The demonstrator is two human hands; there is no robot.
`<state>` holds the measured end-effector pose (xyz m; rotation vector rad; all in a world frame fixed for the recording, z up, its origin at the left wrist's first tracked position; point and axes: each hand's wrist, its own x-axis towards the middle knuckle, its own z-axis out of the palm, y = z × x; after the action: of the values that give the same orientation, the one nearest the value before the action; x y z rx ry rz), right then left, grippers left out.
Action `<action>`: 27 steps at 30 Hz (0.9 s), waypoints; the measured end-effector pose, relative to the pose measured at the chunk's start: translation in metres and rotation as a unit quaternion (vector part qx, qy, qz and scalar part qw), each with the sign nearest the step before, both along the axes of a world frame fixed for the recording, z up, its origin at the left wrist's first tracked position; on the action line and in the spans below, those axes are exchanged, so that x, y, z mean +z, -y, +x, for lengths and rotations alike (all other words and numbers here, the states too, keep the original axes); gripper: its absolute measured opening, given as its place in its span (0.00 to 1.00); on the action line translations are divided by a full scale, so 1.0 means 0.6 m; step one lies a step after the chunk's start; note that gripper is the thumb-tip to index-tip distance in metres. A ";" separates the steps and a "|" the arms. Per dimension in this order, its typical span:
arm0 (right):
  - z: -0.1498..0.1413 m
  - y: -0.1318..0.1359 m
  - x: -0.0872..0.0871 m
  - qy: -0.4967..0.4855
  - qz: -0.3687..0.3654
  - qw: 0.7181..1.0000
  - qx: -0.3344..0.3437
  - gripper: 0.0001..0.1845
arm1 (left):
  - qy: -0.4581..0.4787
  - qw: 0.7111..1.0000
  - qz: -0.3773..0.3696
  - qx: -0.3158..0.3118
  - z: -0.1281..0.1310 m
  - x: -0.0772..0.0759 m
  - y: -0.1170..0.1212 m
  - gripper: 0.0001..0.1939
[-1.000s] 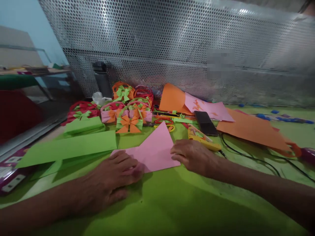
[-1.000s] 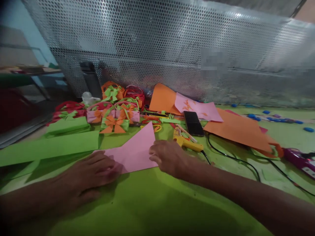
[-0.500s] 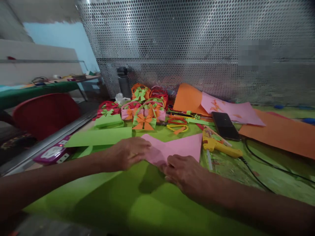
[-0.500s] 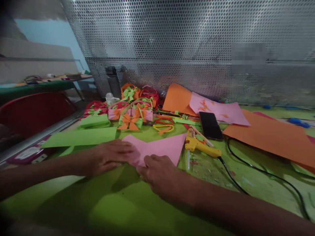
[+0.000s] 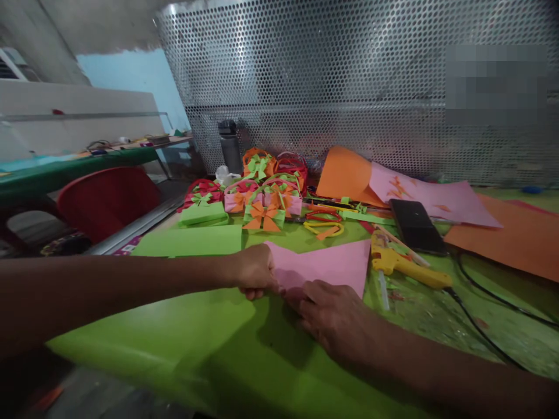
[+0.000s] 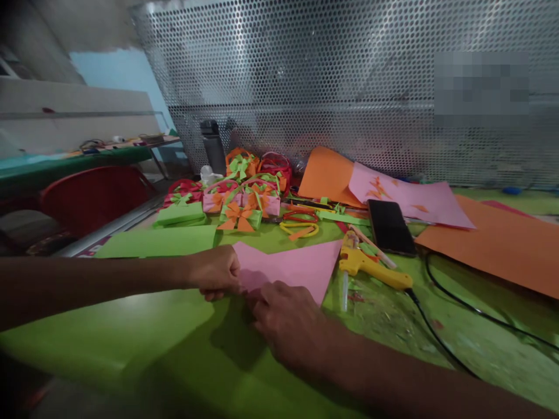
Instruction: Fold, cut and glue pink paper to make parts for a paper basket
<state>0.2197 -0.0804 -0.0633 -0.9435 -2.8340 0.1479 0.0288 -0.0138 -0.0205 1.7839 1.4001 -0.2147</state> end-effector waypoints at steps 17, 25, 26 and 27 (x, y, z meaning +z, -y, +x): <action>0.002 0.005 -0.008 -0.021 0.030 0.999 -0.003 0.09 | -0.001 0.997 -0.040 0.059 -0.037 0.004 -0.012 0.12; 0.001 0.006 -0.007 -0.018 0.016 1.000 -0.010 0.11 | 0.001 0.995 -0.039 0.094 -0.067 0.002 -0.021 0.13; 0.001 0.006 -0.008 -0.022 0.015 1.000 -0.009 0.10 | 0.000 0.994 -0.038 0.099 -0.073 0.001 -0.023 0.13; 0.002 0.006 -0.010 -0.025 0.016 1.000 -0.008 0.09 | 0.000 0.994 -0.038 0.104 -0.079 0.001 -0.025 0.14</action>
<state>0.2208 -0.0840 -0.0692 -0.9436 -2.7736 0.1232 -0.0189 0.0013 -0.0200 1.5638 1.5465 -0.1550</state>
